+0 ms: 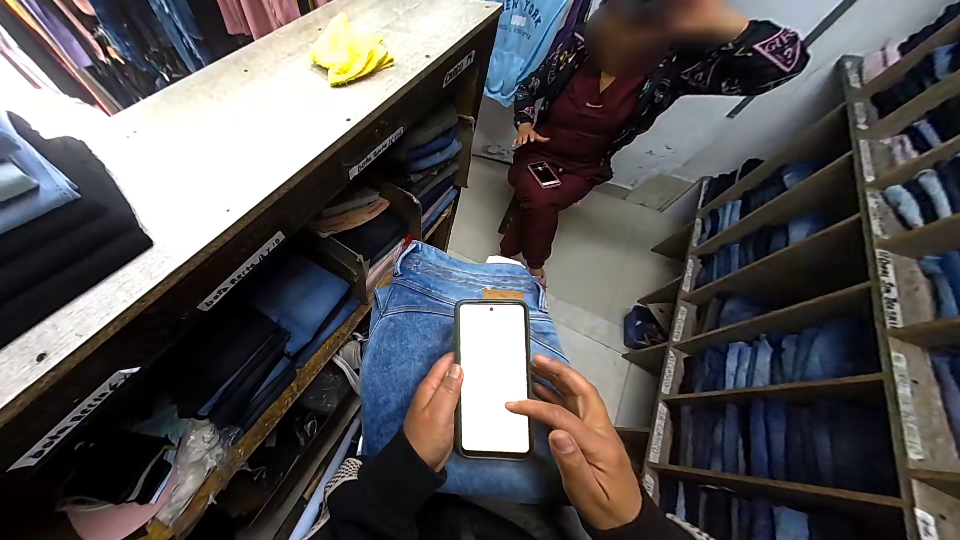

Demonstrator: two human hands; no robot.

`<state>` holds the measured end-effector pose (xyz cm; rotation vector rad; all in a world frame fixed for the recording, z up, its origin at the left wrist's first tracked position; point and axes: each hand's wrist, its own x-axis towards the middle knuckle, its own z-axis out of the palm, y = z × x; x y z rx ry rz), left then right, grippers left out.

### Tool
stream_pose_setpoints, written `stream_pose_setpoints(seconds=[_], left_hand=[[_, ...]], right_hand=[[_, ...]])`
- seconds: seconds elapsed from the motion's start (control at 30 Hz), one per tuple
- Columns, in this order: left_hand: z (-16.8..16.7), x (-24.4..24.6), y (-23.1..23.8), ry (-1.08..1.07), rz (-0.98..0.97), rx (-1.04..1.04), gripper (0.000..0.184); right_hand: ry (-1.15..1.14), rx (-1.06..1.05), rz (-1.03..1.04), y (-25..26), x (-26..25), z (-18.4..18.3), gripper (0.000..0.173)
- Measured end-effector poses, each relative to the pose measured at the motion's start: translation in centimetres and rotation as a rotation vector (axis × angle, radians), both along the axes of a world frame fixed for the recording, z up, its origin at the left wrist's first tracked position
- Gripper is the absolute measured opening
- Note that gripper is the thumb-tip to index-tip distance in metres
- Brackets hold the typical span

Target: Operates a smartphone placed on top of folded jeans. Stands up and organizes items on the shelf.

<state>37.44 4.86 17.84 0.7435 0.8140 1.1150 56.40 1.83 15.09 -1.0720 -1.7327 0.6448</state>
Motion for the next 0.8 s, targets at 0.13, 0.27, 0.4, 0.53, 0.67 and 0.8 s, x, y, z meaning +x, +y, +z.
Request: stream_pose_setpoints(seconds=[0.13, 0.27, 0.4, 0.53, 0.67, 0.8], left_hand=[[0.05, 0.0, -0.04, 0.005, -0.003, -0.006, 0.045], [-0.01, 0.03, -0.05, -0.01, 0.002, -0.008, 0.044], [-0.11, 0.0, -0.06, -0.013, -0.002, 0.001, 0.044], [-0.13, 0.02, -0.02, -0.001, 0.002, 0.001, 0.044], [-0.14, 0.04, -0.04, -0.003, 0.001, 0.001, 0.044], [-0.25, 0.03, 0.01, -0.008, -0.006, 0.003, 0.044]], right_hand=[[0.005, 0.004, -0.001, -0.02, 0.03, -0.11, 0.056], [0.008, 0.003, -0.004, -0.02, 0.06, -0.19, 0.055], [0.017, 0.001, 0.006, -0.05, 0.02, -0.26, 0.054], [0.001, 0.003, 0.008, -0.03, -0.14, -0.34, 0.05], [-0.04, 0.0, -0.045, 0.04, -0.42, -0.39, 0.053], [-0.07, 0.002, -0.081, 0.12, -0.4, -0.58, 0.055]])
